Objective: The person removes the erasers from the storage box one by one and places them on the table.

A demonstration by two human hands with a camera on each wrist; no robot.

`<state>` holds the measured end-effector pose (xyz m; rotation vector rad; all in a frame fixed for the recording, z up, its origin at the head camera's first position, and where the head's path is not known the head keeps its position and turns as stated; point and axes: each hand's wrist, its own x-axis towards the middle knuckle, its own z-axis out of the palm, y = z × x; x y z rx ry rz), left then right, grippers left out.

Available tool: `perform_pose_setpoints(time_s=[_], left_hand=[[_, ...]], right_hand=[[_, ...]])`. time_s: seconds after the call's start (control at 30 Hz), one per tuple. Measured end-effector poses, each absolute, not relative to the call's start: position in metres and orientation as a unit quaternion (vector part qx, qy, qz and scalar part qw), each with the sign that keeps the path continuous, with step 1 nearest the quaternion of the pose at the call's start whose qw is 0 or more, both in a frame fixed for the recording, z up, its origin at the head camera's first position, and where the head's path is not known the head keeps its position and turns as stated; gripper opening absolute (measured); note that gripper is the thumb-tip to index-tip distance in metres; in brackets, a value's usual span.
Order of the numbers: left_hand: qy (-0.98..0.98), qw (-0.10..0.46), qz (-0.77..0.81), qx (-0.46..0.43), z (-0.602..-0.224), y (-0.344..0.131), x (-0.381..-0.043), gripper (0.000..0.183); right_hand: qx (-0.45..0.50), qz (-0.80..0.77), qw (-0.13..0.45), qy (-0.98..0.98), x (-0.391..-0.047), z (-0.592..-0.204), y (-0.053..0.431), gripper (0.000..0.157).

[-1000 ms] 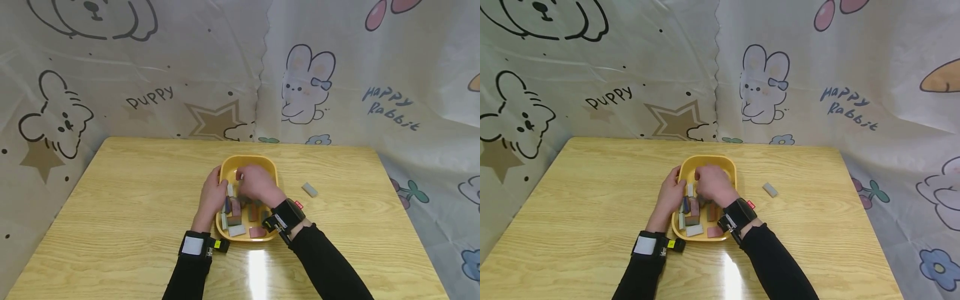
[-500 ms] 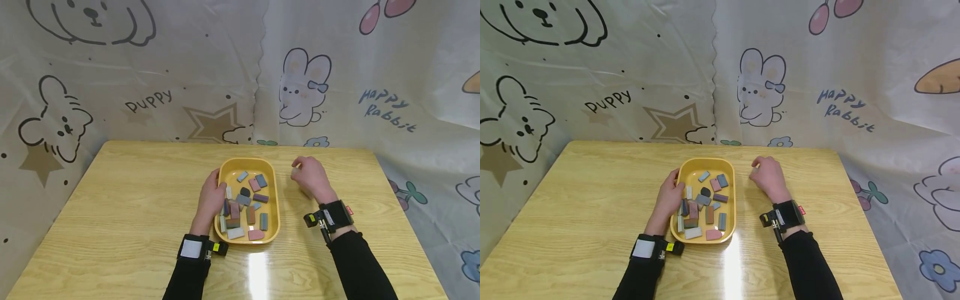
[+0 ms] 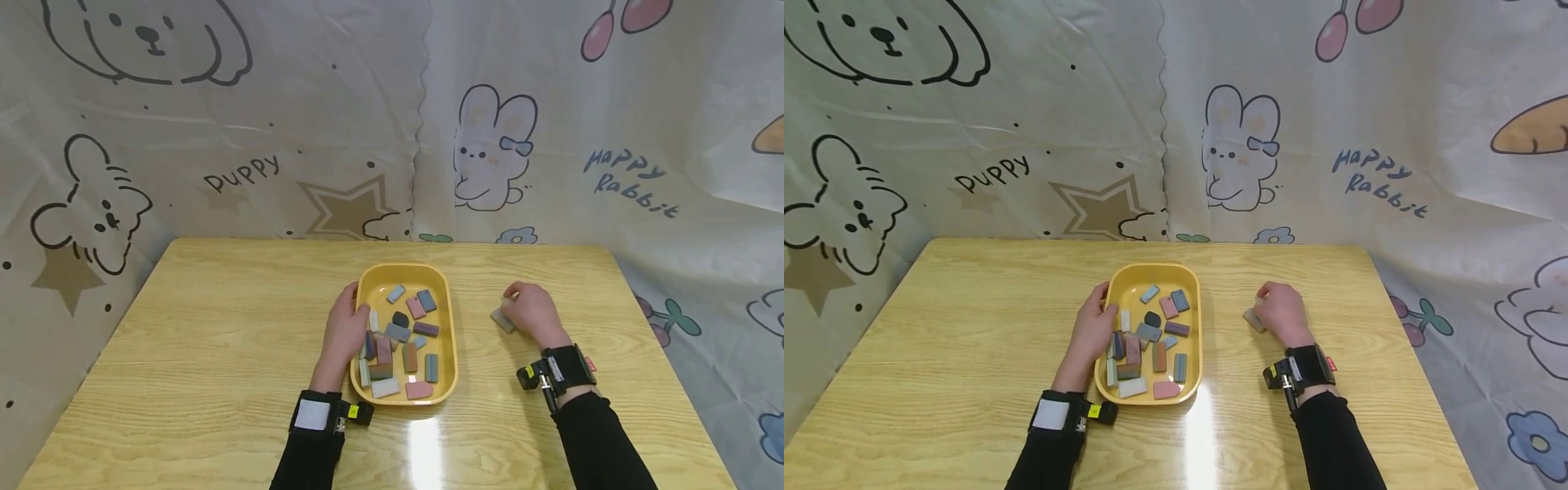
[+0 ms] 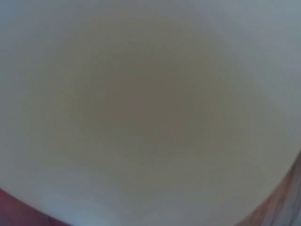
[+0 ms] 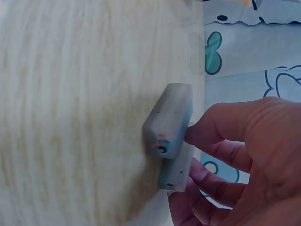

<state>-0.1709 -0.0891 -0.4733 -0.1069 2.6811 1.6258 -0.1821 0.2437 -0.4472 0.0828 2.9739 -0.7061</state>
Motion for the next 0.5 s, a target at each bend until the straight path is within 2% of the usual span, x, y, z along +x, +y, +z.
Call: perform_pose_setpoints(time_s=[0.13, 0.3, 0.4, 0.5], left_hand=[[0.853, 0.004, 0.521, -0.033, -0.474, -0.09, -0.17, 0.047], [0.855, 0.003, 0.518, -0.032, -0.474, -0.09, -0.171, 0.046], [0.858, 0.002, 0.512, -0.031, -0.474, -0.09, -0.172, 0.046], [0.853, 0.0, 0.521, -0.029, -0.474, -0.092, -0.172, 0.045]], right_hand=[[0.009, -0.237, 0.028, 0.971, -0.18, -0.427, 0.225, 0.033], [-0.023, -0.285, 0.002, 0.958, -0.181, -0.388, 0.172, 0.032], [-0.05, -0.311, 0.006, 0.949, -0.181, -0.375, 0.135, 0.029], [-0.083, -0.323, 0.036, 0.942, -0.181, -0.377, 0.097, 0.026]])
